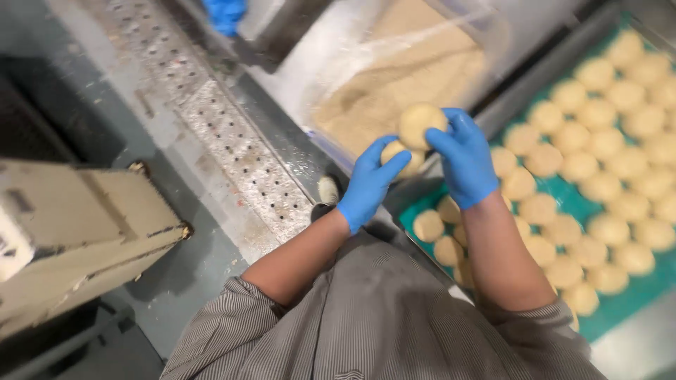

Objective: Coating dough balls with sesame seeds and arranging them on a tray.

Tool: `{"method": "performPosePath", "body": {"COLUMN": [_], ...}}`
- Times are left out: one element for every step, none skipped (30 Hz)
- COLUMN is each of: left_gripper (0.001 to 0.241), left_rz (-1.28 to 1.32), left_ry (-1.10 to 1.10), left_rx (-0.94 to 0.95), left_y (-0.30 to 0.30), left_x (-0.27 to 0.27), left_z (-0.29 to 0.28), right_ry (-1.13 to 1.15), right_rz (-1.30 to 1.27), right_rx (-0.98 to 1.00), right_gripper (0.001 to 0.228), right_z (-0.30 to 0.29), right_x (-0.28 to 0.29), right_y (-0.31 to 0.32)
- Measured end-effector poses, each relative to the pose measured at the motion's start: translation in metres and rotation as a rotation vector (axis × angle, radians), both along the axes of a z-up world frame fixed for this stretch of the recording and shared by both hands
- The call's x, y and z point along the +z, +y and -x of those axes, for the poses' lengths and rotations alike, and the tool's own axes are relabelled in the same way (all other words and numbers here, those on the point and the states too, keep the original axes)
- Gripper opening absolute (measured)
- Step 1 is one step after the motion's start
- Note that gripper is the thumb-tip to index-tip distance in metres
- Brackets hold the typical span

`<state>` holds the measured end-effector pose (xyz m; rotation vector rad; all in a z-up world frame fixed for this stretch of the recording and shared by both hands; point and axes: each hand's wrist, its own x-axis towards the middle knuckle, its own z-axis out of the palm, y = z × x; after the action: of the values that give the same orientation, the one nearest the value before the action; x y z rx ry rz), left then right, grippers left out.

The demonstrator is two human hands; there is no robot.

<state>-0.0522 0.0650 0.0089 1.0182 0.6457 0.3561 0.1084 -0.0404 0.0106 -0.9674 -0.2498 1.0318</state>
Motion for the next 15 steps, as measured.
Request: {"method": "performPosePath", "body": {"left_gripper": [0.057, 0.054, 0.054, 0.054, 0.054, 0.054, 0.054, 0.055, 0.055, 0.055, 0.055, 0.055, 0.051, 0.049, 0.049], "left_rz": [0.046, 0.09, 0.067, 0.264, 0.461, 0.453, 0.468, 0.484, 0.477, 0.584, 0.691, 0.701, 0.73, 0.769, 0.79], "left_ry": [-0.012, -0.027, -0.03, 0.011, 0.048, 0.041, -0.025, -0.092, -0.098, -0.177, -0.257, -0.255, -0.297, -0.335, -0.331], "left_rx": [-0.016, -0.036, -0.003, 0.01, 0.024, 0.044, 0.02, -0.014, -0.005, 0.014, 0.033, 0.027, 0.03, 0.027, 0.016], "left_y": [0.01, 0.02, 0.03, 0.038, 0.045, 0.05, 0.055, 0.06, 0.07, 0.076, 0.081, 0.09, 0.099, 0.104, 0.112], "left_x": [-0.003, -0.006, -0.004, -0.002, -0.001, -0.014, -0.027, -0.041, -0.043, -0.045, -0.049, -0.037, -0.026, -0.015, -0.017], "left_z": [0.013, 0.025, 0.03, 0.036, 0.041, 0.05, 0.058, 0.063, 0.067, 0.072, 0.077, 0.08, 0.083, 0.085, 0.082], "right_ry": [-0.189, -0.382, -0.387, -0.202, -0.019, -0.023, 0.053, 0.128, 0.123, 0.273, 0.423, 0.423, 0.435, 0.448, 0.447], "right_rz": [0.079, 0.153, 0.124, 0.147, 0.175, 0.166, 0.17, 0.176, 0.17, 0.102, 0.034, 0.042, 0.062, 0.088, 0.102], "right_rx": [0.009, 0.009, 0.037, 0.086, 0.137, 0.157, 0.139, 0.112, 0.123, 0.08, 0.036, 0.027, 0.015, -0.007, -0.026], "right_gripper": [0.036, 0.037, 0.037, 0.04, 0.044, 0.044, 0.044, 0.045, 0.045, 0.045, 0.044, 0.044, 0.045, 0.046, 0.046], "right_z": [0.002, 0.002, 0.003, 0.006, 0.008, 0.0, -0.008, -0.019, -0.026, -0.032, -0.038, -0.044, -0.05, -0.057, -0.063], "right_x": [-0.004, -0.009, 0.0, 0.009, 0.017, 0.005, -0.008, -0.022, -0.021, -0.02, -0.021, -0.016, -0.011, -0.007, -0.019], "right_y": [0.01, 0.021, 0.035, 0.045, 0.054, 0.056, 0.058, 0.059, 0.066, 0.067, 0.068, 0.072, 0.076, 0.073, 0.077]}}
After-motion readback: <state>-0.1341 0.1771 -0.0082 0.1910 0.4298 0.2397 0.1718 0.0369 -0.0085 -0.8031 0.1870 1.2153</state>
